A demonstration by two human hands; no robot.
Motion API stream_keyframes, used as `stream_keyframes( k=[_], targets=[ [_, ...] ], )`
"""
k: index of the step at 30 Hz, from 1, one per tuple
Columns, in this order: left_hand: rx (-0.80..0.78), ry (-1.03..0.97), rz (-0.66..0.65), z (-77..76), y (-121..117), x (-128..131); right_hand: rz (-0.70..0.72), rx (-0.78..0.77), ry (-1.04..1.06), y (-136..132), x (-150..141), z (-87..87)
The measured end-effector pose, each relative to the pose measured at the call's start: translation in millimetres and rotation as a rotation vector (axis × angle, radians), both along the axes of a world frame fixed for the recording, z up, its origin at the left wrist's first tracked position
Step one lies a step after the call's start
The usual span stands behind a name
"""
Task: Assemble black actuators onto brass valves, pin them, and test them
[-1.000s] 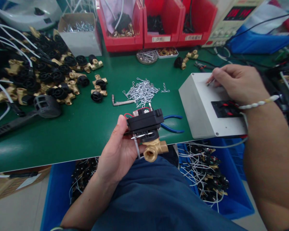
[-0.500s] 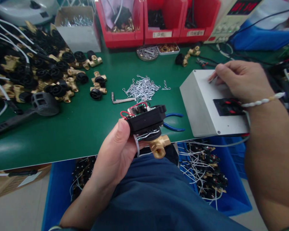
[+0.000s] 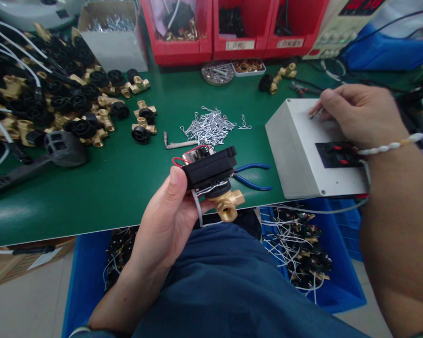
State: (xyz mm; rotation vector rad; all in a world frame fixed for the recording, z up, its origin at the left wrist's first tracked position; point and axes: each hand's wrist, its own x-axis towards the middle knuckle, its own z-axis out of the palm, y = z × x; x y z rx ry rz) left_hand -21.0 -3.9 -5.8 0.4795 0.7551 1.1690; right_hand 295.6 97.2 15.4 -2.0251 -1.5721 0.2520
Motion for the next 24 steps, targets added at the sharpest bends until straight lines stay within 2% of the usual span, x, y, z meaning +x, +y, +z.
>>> stream_keyframes(
  k=[3, 10, 14, 24],
  targets=[
    [-0.087, -0.06, 0.037, 2.0, 3.4, 1.3, -0.002, 0.002, -0.007, 1.2, 1.9, -0.8],
    [-0.321, -0.157, 0.005, 3.0, 8.4, 0.5, 0.012, 0.008, 0.006, 0.3, -2.8, 1.8],
    [-0.334, -0.207, -0.029, 4.5, 7.8, 1.8, -0.03, -0.039, -0.008, -2.1, -8.3, 5.0],
    [-0.267, -0.244, -0.1, 5.8, 4.7, 0.5, -0.016, 0.01, -0.028, -5.0, -0.6, -1.3]
  ],
)
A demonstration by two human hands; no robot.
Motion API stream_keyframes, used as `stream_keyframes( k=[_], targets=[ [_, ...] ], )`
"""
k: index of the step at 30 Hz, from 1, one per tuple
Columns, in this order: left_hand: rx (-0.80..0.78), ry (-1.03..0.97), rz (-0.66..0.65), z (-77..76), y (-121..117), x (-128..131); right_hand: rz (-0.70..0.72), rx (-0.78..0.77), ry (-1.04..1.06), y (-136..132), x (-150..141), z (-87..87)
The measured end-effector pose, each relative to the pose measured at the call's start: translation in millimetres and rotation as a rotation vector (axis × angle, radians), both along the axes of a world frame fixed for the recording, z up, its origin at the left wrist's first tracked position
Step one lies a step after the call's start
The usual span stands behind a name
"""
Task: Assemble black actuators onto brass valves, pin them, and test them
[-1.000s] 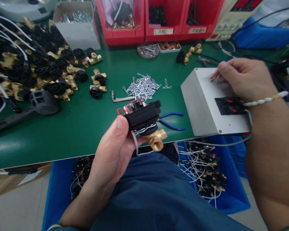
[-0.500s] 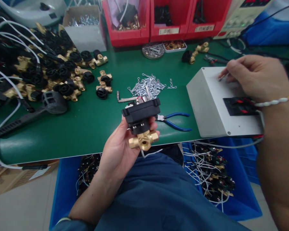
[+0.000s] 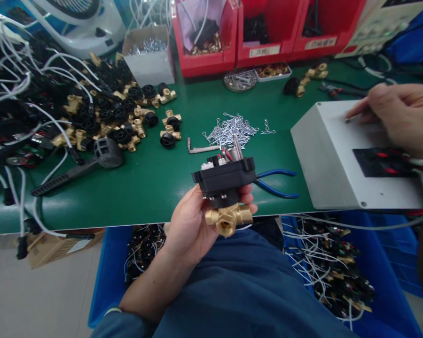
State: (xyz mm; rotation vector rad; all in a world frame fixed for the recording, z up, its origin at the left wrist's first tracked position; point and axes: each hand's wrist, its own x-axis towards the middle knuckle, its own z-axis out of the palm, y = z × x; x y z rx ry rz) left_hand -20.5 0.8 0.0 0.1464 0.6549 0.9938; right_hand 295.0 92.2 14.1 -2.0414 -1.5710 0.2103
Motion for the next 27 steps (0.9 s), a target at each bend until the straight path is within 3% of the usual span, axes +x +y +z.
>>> stream_keyframes(
  k=[12, 27],
  targets=[
    [0.147, 0.02, -0.045, -7.9, -2.7, -3.6, 0.043, -0.012, -0.019, -0.1, 1.1, 0.5],
    [0.087, 0.107, 0.008, -10.3, -4.1, -0.8, -0.028, -0.032, -0.038, 3.6, 3.2, -1.1]
  ],
)
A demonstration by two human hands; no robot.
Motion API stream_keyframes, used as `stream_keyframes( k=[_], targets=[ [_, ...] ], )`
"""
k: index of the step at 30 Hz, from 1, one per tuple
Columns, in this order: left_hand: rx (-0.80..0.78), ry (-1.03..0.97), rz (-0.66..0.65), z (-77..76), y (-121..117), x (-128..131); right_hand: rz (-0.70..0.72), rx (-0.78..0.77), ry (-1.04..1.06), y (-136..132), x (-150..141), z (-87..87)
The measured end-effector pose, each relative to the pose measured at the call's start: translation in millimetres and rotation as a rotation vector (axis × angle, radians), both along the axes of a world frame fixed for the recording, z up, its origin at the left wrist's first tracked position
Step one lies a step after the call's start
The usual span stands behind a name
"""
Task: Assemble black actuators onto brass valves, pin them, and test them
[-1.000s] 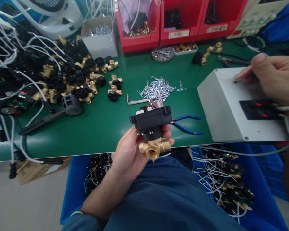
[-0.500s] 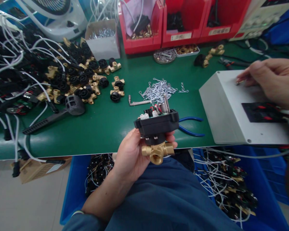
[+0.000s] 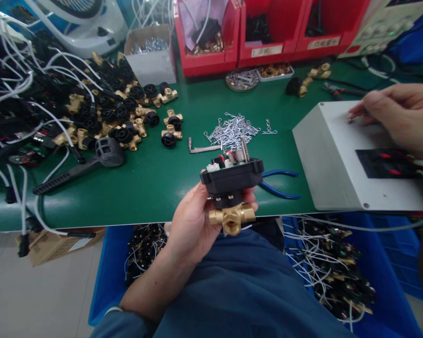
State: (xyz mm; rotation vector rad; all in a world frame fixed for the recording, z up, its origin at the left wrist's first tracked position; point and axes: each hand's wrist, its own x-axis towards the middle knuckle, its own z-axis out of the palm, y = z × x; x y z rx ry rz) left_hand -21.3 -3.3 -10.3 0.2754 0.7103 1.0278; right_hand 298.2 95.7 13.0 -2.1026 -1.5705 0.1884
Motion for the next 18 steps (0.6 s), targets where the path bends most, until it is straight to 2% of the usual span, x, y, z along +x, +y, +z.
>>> stream_keyframes(
  k=[5, 8, 13, 18],
  targets=[
    [0.002, -0.012, 0.072, 4.0, 0.4, 2.7, -0.017, 0.004, -0.002, 0.6, -0.2, -1.7],
    [0.011, -0.014, 0.061, 4.7, 0.8, 2.6, -0.025, 0.01, 0.001, -1.2, -5.7, 1.0],
    [0.03, 0.014, 0.05, 3.5, 1.1, 2.5, -0.024, 0.029, 0.155, -0.2, -12.8, 4.5],
    [0.031, 0.032, 0.079, 2.7, 2.5, 3.0, -0.035, -0.002, 0.151, 2.5, -12.6, 4.0]
  ],
)
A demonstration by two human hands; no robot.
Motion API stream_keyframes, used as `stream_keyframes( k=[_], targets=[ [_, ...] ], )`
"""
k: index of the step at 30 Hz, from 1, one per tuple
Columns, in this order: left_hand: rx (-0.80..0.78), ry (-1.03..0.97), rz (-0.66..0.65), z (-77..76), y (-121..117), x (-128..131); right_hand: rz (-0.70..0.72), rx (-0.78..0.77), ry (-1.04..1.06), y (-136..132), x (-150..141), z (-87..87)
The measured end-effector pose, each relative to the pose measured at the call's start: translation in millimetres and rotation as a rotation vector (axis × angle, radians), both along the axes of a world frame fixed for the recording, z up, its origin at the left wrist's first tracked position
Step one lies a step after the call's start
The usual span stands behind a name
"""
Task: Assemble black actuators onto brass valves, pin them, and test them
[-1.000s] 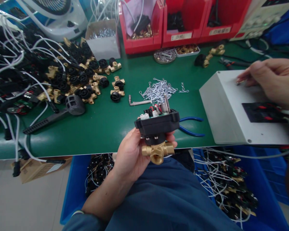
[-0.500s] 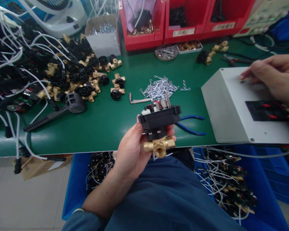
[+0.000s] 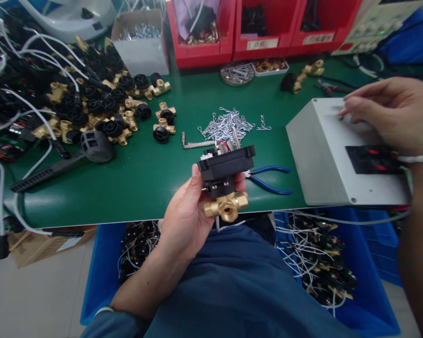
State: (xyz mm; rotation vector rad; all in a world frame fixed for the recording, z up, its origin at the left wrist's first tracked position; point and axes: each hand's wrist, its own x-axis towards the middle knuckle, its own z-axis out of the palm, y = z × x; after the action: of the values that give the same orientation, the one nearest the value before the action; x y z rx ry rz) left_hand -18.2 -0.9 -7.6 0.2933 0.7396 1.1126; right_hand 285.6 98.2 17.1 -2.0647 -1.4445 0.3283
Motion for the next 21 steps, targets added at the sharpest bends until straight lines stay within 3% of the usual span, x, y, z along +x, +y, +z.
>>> stream_keyframes(
  k=[9, 21],
  targets=[
    [0.01, -0.03, 0.013, -0.8, 1.8, -0.2, -0.041, -0.039, -0.07, -5.1, -9.7, 4.8],
    [-0.006, -0.052, -0.008, 0.1, 2.6, 0.1, -0.031, -0.015, -0.044, -2.4, 1.2, 1.7]
  ],
)
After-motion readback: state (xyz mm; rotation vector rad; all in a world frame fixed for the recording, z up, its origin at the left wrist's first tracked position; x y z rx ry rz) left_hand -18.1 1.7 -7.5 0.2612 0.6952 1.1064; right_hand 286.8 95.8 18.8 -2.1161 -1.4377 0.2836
